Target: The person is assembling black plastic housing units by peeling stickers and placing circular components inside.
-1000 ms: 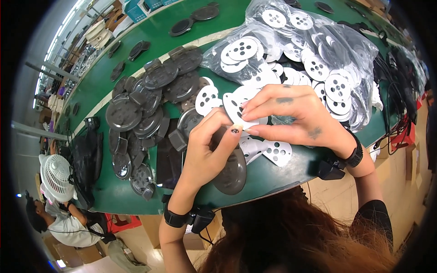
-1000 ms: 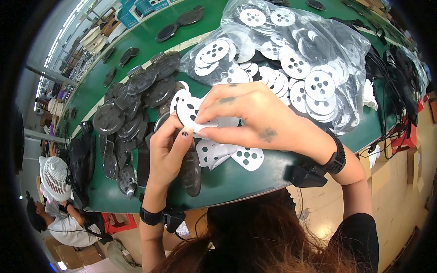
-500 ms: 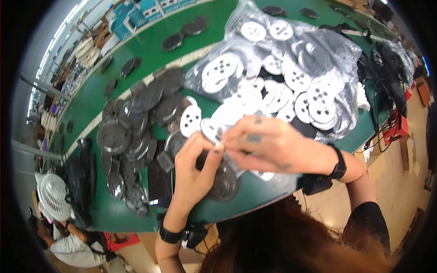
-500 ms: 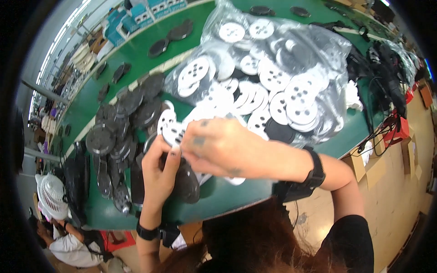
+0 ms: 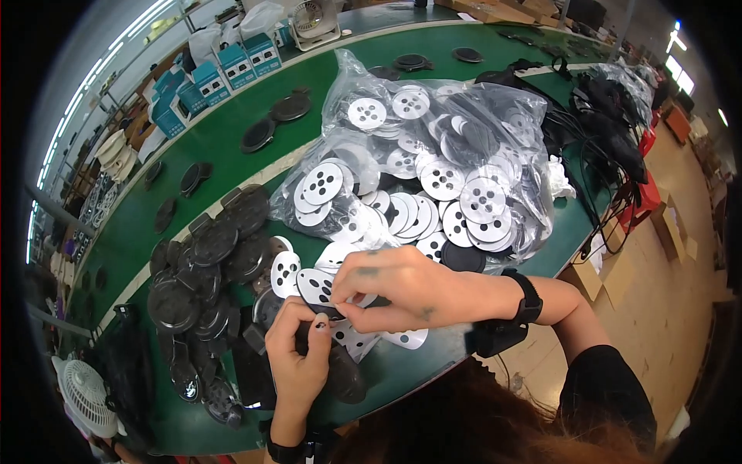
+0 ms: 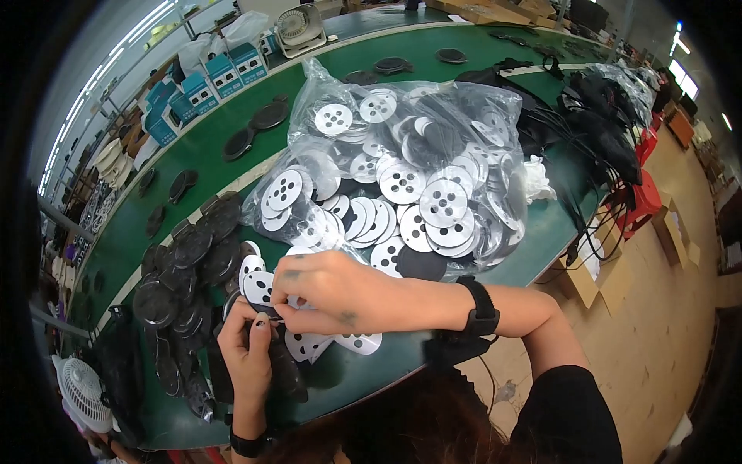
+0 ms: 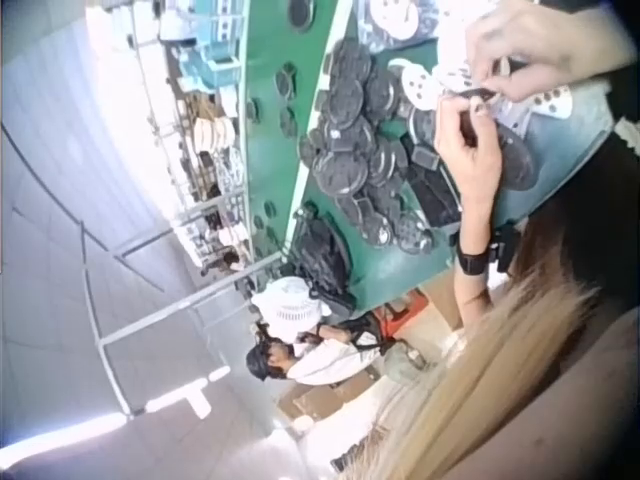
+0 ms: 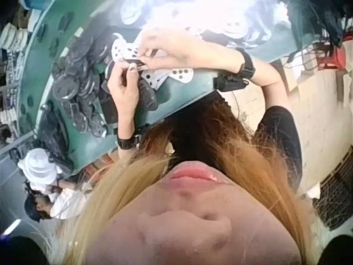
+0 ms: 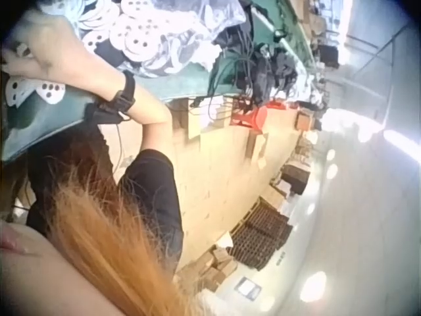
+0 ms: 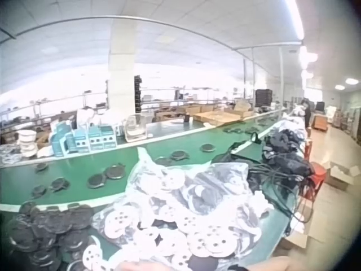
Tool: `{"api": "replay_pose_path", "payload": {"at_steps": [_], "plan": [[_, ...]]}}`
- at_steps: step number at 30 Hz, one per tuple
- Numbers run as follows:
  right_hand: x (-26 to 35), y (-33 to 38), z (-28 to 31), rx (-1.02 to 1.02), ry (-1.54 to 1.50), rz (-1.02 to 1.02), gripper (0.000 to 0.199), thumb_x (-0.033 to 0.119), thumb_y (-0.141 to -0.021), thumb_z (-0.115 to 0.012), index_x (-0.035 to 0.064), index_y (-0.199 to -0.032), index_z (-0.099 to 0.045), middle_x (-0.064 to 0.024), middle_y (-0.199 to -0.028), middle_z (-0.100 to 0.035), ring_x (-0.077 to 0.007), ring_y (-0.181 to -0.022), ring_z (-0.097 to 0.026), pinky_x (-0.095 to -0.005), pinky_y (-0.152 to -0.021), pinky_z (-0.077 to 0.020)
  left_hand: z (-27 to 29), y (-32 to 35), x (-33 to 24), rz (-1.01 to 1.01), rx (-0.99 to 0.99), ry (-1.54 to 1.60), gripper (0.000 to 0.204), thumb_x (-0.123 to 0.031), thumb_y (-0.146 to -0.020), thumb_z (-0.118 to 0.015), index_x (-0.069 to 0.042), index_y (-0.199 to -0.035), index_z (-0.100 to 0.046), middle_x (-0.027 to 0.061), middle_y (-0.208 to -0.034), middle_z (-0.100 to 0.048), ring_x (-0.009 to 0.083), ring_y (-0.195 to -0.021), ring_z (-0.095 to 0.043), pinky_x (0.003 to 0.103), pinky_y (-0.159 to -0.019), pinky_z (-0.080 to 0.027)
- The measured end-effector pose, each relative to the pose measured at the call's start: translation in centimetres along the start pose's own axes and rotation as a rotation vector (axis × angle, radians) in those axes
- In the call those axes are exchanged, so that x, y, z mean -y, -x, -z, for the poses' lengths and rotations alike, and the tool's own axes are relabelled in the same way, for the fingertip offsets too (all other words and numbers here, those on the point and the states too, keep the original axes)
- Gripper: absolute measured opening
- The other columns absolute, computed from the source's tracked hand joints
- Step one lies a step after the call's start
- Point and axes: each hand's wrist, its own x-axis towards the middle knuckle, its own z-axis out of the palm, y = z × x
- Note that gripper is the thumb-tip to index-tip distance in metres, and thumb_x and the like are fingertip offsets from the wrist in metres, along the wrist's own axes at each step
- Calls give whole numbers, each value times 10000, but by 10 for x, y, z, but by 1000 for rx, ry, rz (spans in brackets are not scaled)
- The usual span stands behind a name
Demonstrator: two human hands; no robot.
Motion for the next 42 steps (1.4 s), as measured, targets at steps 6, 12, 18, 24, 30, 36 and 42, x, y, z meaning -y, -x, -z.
{"api": "replay_pose_path", "payload": {"at_steps": [6,12,18,24,30,36,42], "plan": [[-5,-14,23,-111,67,-215,78,23,-755,-628,8,-831,-618,-55,-854,-615,-108,-698,-590,-232,-581,-506,7,2,-5,30,-52,78,179,-96,-814,-548,4,-684,-476,34,-650,-460,88,-580,-437,224,-533,-331],[-27,-16,42,-391,-88,-421,154,96,-810,-593,-44,-871,-606,-70,-777,-618,-96,-687,-585,-237,-580,-509,16,7,-4,59,11,409,203,-143,-846,-542,-4,-705,-498,89,-815,-534,109,-721,-494,222,-660,-393],[-28,-15,31,4,93,-328,172,88,-798,-604,-13,-938,-612,-73,-786,-612,-150,-682,-594,-275,-624,-491,12,7,-4,-93,106,368,183,-216,-891,-469,-37,-915,-439,109,-842,-548,111,-535,-478,228,-454,-371],[-17,-17,24,211,-21,-250,292,178,-854,-592,6,-1089,-577,-91,-966,-609,-165,-881,-600,-300,-770,-481,12,8,0,-44,181,412,191,-223,-920,-442,-40,-974,-443,112,-875,-547,104,-531,-472,228,-476,-373],[-4,-10,16,199,-911,-475,705,539,-847,-503,-82,-1180,-472,-139,-1089,-571,-191,-1005,-565,-316,-868,-451,11,7,2,-74,336,433,209,-251,-938,-437,-51,-995,-455,104,-883,-555,100,-574,-485,227,-505,-383],[0,-9,16,348,-935,-534,1068,695,-536,-714,-113,-1196,-483,-171,-1210,-503,-239,-1091,-520,-341,-930,-398,14,4,6,-73,407,324,219,-251,-935,-446,-41,-989,-476,101,-942,-555,108,-637,-507,229,-521,-407],[-17,-3,7,413,-1178,-341,870,450,-675,-771,-97,-1255,-423,-146,-1201,-482,-221,-1130,-480,-330,-963,-375,20,7,6,-70,431,265,243,-236,-917,-463,-14,-1003,-505,111,-1055,-538,116,-695,-535,227,-546,-437]]}}
